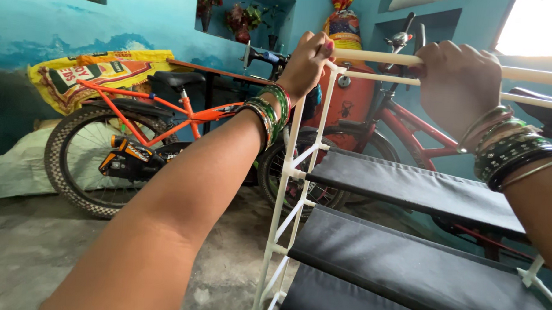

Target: The person assembles a three-tier shoe rack by inserting white plastic rods into the frame and securing them with connectors. The person adjusts the fabric shelves and aligns the frame components to complete the assembly.

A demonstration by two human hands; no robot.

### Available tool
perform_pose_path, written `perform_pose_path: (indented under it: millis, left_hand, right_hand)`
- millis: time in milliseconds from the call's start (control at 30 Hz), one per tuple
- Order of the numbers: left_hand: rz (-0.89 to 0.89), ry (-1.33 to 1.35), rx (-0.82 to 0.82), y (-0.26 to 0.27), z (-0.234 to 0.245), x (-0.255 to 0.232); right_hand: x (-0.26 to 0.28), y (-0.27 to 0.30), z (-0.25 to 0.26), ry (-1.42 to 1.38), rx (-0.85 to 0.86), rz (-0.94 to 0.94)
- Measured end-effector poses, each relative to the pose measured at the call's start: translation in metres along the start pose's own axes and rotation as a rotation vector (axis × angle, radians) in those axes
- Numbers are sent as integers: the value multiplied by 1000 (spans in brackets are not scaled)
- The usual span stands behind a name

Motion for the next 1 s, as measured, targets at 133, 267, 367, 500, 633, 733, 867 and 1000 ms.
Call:
perform_pose_path:
  millis: [133, 267, 367, 500, 633, 733, 867, 1000]
  left_hand:
    - [6, 40, -10, -1, 0, 10]
    - [-119, -93, -43, -4, -2, 12]
    - [-92, -84, -51, -3, -6, 13]
    - [-101, 12, -80, -1, -20, 8]
    - [-146, 45, -82, -3, -26, -1]
    - [-116, -53, -45, -1, -18, -3]
    - [-160, -122, -49, -1, -13, -7]
    - [-200, -122, -76, 0, -16, -8]
  right_hand:
    - [5, 0, 3, -22, -33, 8]
    - [14, -8, 21, -3, 7, 3]
    - [17, -20, 35, -32, 136, -47]
    - [8, -34, 31, 94, 627, -235]
    - [-8, -42, 29, -20, 755, -272]
    - [-6, -33, 20, -20, 693, -243]
    - [13, 0, 32, 125, 27, 130]
    - [10, 11, 18, 114, 117, 37]
Point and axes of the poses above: each hand's wrist, its own y-axis away from the middle knuckle, its own z-axis out of the back of the hand, x = y × z, the point moved 3 cm from there along -y, towards the middle knuckle, and after that the axes turned 11 degrees about -z, right-handed, at the moved point
